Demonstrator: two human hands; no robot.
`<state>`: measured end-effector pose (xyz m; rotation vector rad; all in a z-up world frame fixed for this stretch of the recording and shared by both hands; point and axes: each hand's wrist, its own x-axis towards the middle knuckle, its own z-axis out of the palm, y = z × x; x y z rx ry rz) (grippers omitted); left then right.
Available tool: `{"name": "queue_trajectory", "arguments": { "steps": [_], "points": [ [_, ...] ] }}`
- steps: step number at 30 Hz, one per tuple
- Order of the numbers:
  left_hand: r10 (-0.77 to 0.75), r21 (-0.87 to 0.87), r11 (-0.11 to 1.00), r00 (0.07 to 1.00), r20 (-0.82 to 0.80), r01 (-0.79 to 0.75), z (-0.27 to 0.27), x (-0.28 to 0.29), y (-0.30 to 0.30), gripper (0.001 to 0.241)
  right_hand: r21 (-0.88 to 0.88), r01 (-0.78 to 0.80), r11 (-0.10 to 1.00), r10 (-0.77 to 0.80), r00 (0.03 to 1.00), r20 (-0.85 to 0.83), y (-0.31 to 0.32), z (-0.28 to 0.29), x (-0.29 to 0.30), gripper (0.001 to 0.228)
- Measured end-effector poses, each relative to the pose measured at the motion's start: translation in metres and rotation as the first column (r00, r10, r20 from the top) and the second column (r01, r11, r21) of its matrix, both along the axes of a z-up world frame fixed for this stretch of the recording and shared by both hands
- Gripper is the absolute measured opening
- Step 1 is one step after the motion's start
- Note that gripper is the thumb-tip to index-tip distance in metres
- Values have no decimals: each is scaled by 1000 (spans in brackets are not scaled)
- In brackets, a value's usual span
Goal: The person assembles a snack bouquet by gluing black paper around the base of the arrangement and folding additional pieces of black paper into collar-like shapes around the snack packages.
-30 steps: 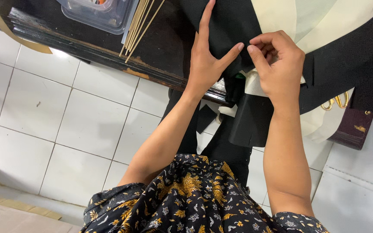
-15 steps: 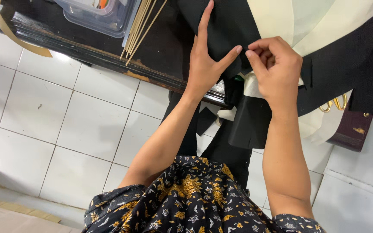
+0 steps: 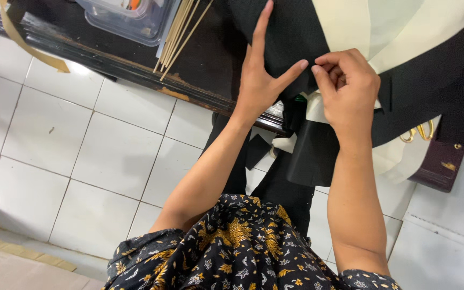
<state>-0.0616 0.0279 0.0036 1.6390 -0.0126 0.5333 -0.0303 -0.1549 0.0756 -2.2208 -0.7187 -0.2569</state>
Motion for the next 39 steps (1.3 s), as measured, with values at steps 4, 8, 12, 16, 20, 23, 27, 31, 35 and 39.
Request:
{"name": "queue_trajectory", "arguments": {
  "steps": [4, 8, 12, 16, 20, 23, 27, 31, 35, 39],
  "points": [
    [9, -13, 1000, 1000, 12, -9, -5, 1, 1, 98, 6, -33, 999, 32, 995, 95, -1, 3, 1, 12],
    [1, -18, 1000, 1000, 7, -1, -9, 2, -2, 100, -21, -37, 999, 40, 989, 143, -5, 8, 7, 11],
    [15, -28, 999, 1000, -21, -16, -1, 2, -2, 101, -90, -84, 992, 90, 994, 58, -3, 7, 10, 26],
    [13, -25, 1000, 998, -54, -14, 1, -2, -4, 99, -79, -60, 995, 61, 998, 16, -1, 6, 3, 14],
    [32, -22, 999, 998, -59, -33, 5, 0, -4, 100, -33, 3, 999, -4, 1000, -15, -1, 0, 4, 8],
    [30, -25, 999, 996, -80, -32, 8, -2, -5, 98, -21, 30, 999, -29, 999, 22, 0, -3, 3, 7],
    [-28, -40, 999, 999, -39, 26, 6, -4, -3, 94, -33, 61, 998, -56, 992, 115, 1, -8, 3, 6],
    [10, 11, 1000, 999, -42, -10, -4, 2, -4, 103, -7, 53, 999, -52, 993, 103, -2, -9, 4, 4],
    [21, 0, 1000, 999, -43, -21, -2, 1, -4, 101, -36, 5, 999, -2, 998, 67, -7, 5, 0, 6],
    [14, 10, 1000, 1000, -22, -14, -5, 1, -5, 98, -38, 3, 999, 0, 997, 80, -11, 15, -3, 7]
  ]
}}
